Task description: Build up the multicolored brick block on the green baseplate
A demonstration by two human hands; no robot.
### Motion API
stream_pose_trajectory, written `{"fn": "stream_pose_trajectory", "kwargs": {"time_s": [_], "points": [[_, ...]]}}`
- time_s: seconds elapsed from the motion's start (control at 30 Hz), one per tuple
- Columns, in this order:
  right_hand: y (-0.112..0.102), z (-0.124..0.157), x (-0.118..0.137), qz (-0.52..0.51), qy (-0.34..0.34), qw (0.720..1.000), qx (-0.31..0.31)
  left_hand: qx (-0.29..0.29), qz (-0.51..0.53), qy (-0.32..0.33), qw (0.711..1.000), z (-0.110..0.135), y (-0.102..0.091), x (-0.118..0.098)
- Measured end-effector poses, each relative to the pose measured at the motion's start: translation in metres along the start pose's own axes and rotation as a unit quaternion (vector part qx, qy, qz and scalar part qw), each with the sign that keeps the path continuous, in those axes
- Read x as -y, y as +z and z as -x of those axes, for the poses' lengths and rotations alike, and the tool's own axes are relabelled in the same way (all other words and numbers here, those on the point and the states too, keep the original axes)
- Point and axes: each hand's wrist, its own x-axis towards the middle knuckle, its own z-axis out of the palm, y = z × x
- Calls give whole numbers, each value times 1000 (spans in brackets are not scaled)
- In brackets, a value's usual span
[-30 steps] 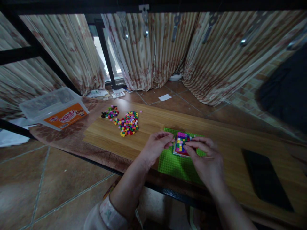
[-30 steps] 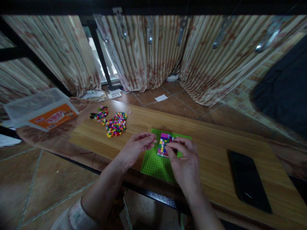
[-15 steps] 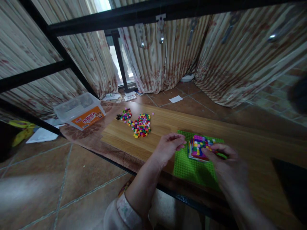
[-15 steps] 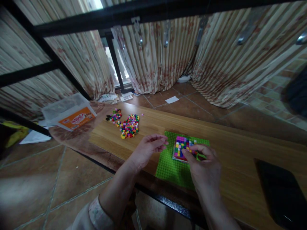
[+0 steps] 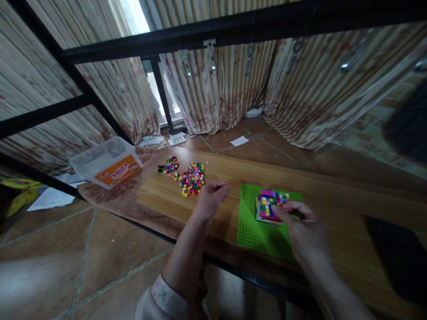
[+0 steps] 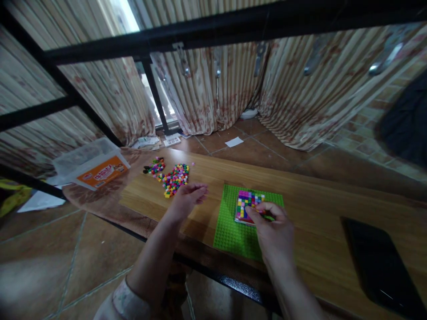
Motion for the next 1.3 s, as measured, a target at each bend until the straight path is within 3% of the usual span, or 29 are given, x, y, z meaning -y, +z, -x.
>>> {"fn": "stream_pose_trajectory", "kwargs": {"time_s": [0.1,0.23,0.43,0.67,1.13,1.3], "points": [[-5,0,0,42,-5,999,-7,-85,-134,63,985,-12,-23,-1],[-12,-2,12,80,18,996,-20,-163,-359,64,917,-14,-48,-8],[-17,-2,21,41,63,995,-65,-165,-561,72,808,-8,-50,-8],[-18,-3,24,42,55,995,-67,-164,-635,83,750,-22,-43,4],[-16,-6,20,26,64,995,-66,-107,-659,84,740,-24,-28,14],[-16,-7,17,18,55,996,-61,-97,-638,103,757,-22,-23,16]]}}
